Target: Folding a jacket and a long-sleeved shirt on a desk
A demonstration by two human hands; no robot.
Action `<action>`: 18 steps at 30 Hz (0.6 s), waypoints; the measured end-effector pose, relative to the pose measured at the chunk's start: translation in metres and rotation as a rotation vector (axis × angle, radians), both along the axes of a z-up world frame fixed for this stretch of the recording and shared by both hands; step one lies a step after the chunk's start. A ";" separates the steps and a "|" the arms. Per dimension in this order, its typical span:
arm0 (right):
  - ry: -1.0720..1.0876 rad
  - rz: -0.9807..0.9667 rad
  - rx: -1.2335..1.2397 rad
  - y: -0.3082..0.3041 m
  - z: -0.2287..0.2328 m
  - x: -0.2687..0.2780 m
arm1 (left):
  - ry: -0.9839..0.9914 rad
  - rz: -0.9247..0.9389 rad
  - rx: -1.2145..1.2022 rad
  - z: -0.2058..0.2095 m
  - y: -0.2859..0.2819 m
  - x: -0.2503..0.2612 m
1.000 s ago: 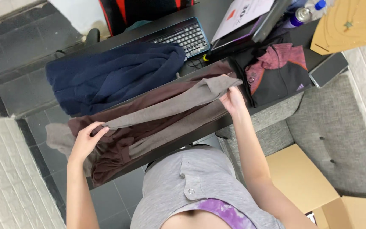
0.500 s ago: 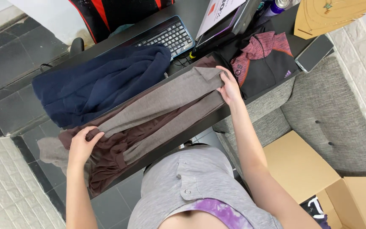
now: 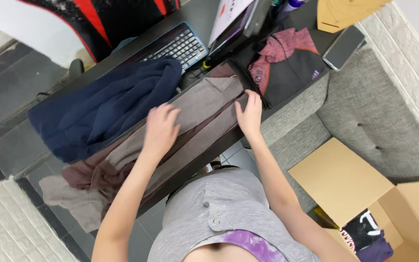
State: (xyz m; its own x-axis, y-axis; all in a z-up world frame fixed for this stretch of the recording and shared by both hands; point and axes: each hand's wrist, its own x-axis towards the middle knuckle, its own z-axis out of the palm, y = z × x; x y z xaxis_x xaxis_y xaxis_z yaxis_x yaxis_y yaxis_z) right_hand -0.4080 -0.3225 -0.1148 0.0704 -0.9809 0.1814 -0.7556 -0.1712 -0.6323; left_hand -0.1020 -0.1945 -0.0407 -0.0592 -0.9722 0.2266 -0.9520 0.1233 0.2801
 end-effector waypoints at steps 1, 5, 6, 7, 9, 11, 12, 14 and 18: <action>0.069 -0.025 0.070 0.009 -0.001 -0.004 | 0.021 -0.132 -0.005 -0.009 -0.021 -0.016; 0.189 -0.102 0.105 0.020 0.003 -0.016 | 0.007 -0.295 0.006 -0.044 -0.108 -0.066; 0.157 -0.120 0.134 0.020 0.003 -0.020 | 0.003 -0.345 0.045 -0.052 -0.126 -0.076; 0.127 -0.138 0.165 0.021 0.004 -0.025 | 0.003 -0.397 0.086 -0.059 -0.143 -0.088; 0.115 -0.155 0.180 0.019 -0.005 -0.029 | -0.123 -0.415 -0.040 -0.071 -0.173 -0.105; 0.103 -0.161 0.197 0.022 -0.011 -0.029 | -0.246 -0.422 -0.165 -0.086 -0.194 -0.118; 0.102 -0.156 0.207 0.023 -0.013 -0.027 | -0.271 -0.474 -0.060 -0.094 -0.204 -0.121; 0.105 -0.155 0.219 0.024 -0.018 -0.025 | -0.293 -0.530 0.045 -0.109 -0.224 -0.131; 0.071 -0.113 0.224 0.027 -0.020 -0.020 | -0.495 -0.531 0.324 -0.166 -0.252 -0.146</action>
